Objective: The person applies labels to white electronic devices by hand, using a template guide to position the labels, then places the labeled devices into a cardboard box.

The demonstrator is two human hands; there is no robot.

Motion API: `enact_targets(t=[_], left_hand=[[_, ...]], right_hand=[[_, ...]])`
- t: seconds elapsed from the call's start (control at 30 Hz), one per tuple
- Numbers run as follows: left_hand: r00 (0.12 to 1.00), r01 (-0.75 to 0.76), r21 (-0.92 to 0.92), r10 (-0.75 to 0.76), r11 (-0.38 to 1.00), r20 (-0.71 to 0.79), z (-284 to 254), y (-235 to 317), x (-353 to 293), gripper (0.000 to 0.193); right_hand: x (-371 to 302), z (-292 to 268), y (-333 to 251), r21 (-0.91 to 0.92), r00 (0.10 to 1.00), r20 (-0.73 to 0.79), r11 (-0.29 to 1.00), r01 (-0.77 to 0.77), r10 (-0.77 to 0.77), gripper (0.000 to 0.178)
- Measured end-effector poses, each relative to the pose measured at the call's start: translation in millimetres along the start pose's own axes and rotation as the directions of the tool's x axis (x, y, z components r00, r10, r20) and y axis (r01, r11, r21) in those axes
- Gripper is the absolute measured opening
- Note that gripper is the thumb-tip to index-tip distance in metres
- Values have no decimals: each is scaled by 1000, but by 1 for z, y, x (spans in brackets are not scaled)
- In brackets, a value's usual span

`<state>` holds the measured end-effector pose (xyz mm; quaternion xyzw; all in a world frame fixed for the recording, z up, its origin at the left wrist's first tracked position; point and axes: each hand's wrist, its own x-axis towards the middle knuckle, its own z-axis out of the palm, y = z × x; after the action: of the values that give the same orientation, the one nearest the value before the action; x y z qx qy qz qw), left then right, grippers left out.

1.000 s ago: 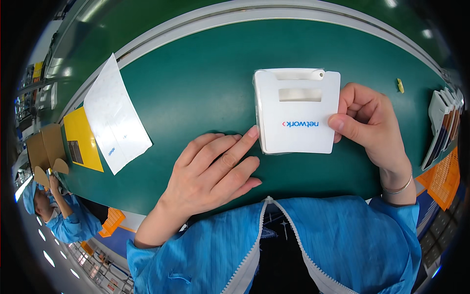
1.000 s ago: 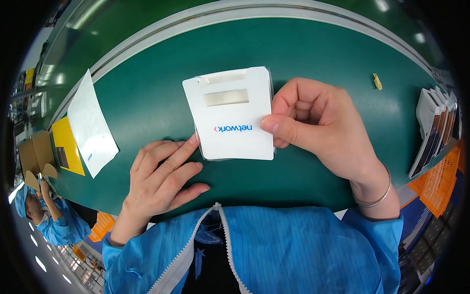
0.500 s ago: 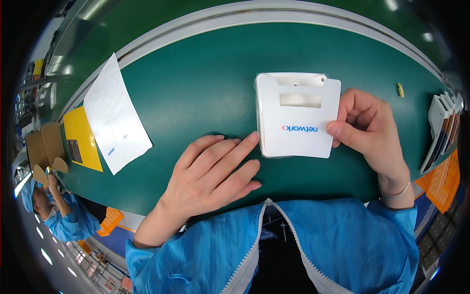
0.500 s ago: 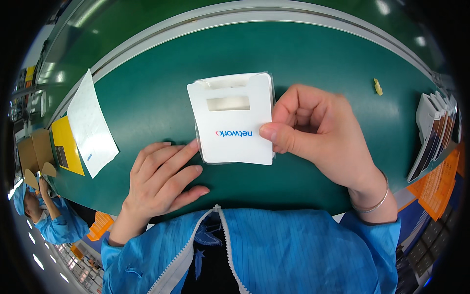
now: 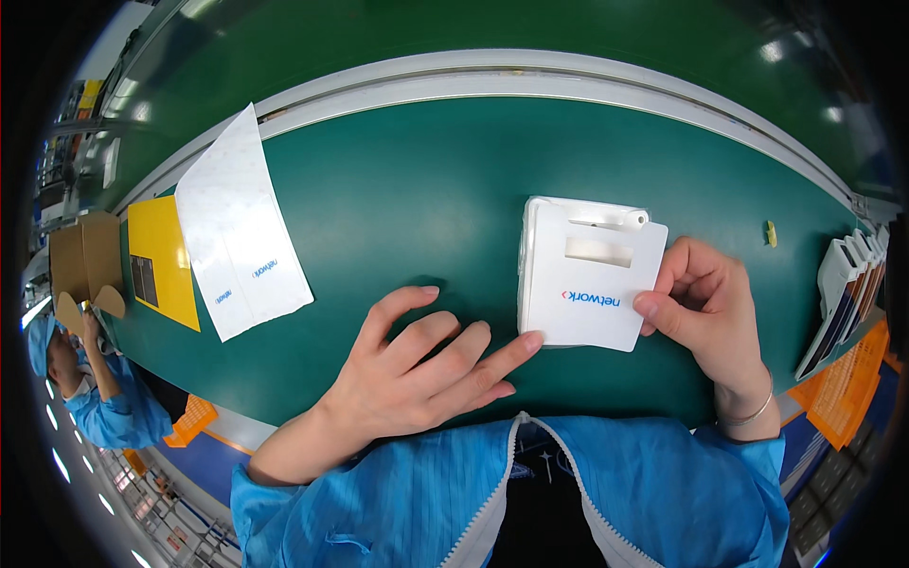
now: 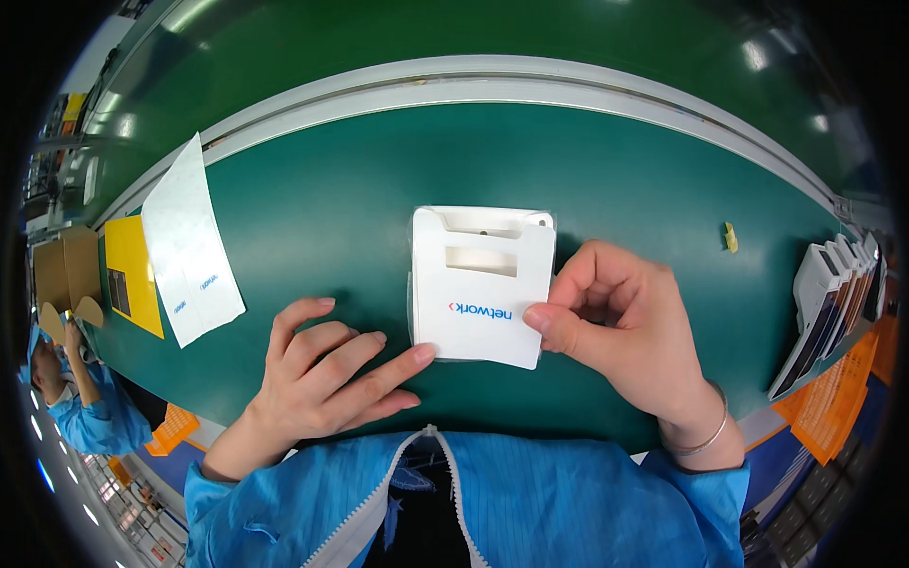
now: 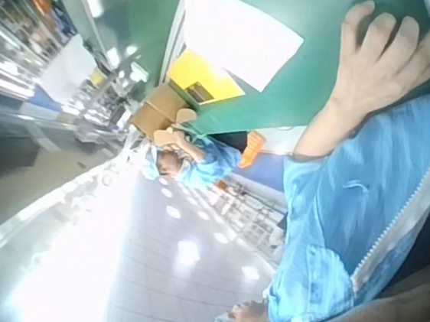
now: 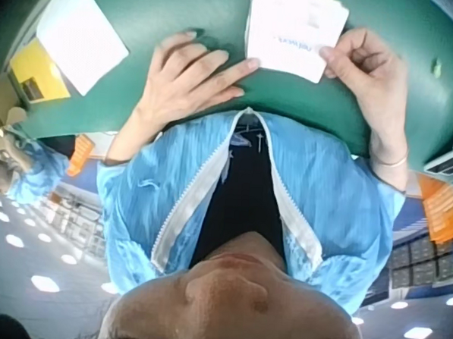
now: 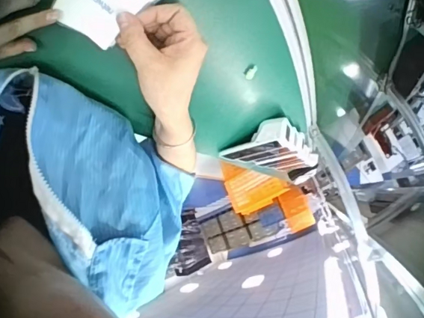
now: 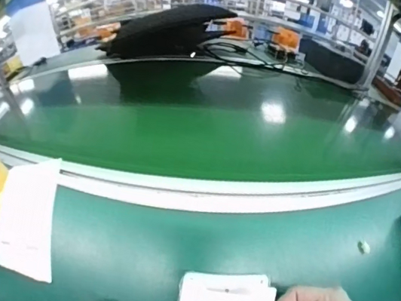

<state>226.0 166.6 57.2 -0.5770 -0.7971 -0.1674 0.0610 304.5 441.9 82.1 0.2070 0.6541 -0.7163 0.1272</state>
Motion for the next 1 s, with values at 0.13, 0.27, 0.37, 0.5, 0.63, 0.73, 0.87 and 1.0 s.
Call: enact_targets(t=[0.13,0.27,0.37,0.5,0.63,0.73,0.87,1.0], left_hand=[[999,30,-35,-29,999,27,-2,-1,2,42],[994,71,-104,-62,992,87,-4,-2,6,46],[991,76,-136,-61,988,117,-5,-3,7,49],[992,71,-136,-56,988,115,-5,-3,7,48],[994,60,-162,-44,985,102,-3,-4,7,47],[993,61,-176,-43,983,107,-4,-4,7,47],[993,57,-205,-35,977,111,-5,-6,10,49],[978,181,-293,-141,939,152,-13,-4,24,54]], right_hand=[[1,1,-1,11,1000,-8,1000,-28,28,16],[2,0,-1,29,999,-8,999,-43,43,16],[2,1,-4,12,998,-14,998,-60,61,16],[3,1,-5,10,998,-10,998,-65,66,16],[3,1,-7,-1,996,-15,996,-84,84,17],[2,2,-7,6,995,-17,995,-97,97,16],[3,3,-8,1,994,-23,995,-104,104,16],[5,1,-7,-11,992,-19,992,-123,122,15]])
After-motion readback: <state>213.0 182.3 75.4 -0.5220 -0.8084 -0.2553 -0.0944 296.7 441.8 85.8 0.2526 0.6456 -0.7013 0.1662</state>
